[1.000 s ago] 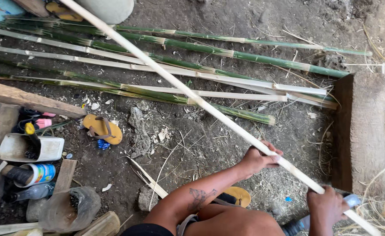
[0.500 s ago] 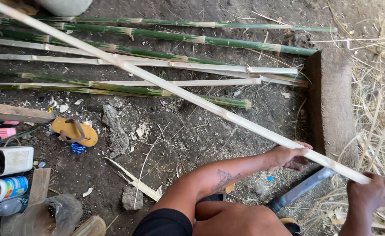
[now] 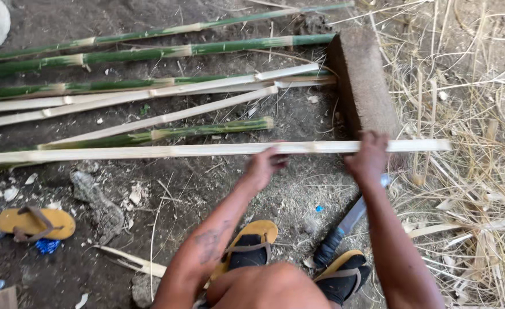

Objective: The person uses a machete to split long bamboo poles into thin strips. They repeatedly position the bamboo on a wooden block, strike it with the machete to split it, and then peel or shave the resulting strips. The finished strips are placed in a pile on the ground.

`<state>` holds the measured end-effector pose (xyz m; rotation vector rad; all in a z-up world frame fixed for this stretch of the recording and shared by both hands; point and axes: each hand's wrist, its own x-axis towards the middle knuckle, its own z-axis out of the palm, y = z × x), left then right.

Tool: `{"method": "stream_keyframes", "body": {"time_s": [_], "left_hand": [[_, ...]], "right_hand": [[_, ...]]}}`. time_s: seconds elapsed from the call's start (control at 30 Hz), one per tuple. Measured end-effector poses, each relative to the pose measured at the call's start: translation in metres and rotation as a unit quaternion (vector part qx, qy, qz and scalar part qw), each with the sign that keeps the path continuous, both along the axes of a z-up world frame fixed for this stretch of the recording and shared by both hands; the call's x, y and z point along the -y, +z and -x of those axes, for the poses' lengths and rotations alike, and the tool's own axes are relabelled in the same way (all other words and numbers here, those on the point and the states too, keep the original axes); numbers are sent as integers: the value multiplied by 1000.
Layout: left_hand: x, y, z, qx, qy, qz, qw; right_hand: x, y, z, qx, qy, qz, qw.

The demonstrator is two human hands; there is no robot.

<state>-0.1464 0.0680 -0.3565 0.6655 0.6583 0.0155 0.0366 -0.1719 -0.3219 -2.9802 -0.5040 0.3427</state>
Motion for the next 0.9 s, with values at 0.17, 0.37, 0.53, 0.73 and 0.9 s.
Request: {"method": "stream_keyframes", "body": {"time_s": [0.17,0.37,0.53,0.73,0.9], "left_hand": [[-102,21,57,-31,212,-147,966],[-228,43,128,-220,472,-176,836],[-226,19,129,-411,340,-573,622],[-225,2,57,-285,-378,-720,508],[-245,0,36,-279,-344,-785,433]], "right_hand": [[-89,9,34,8,175,-229,957],[-133,1,52,-34,158,-104,981],[-149,-22,64,-139,158,-210,955],[-144,-33,91,-208,140,-193,949],[-155,-29,89,-228,146,-213,939]]}}
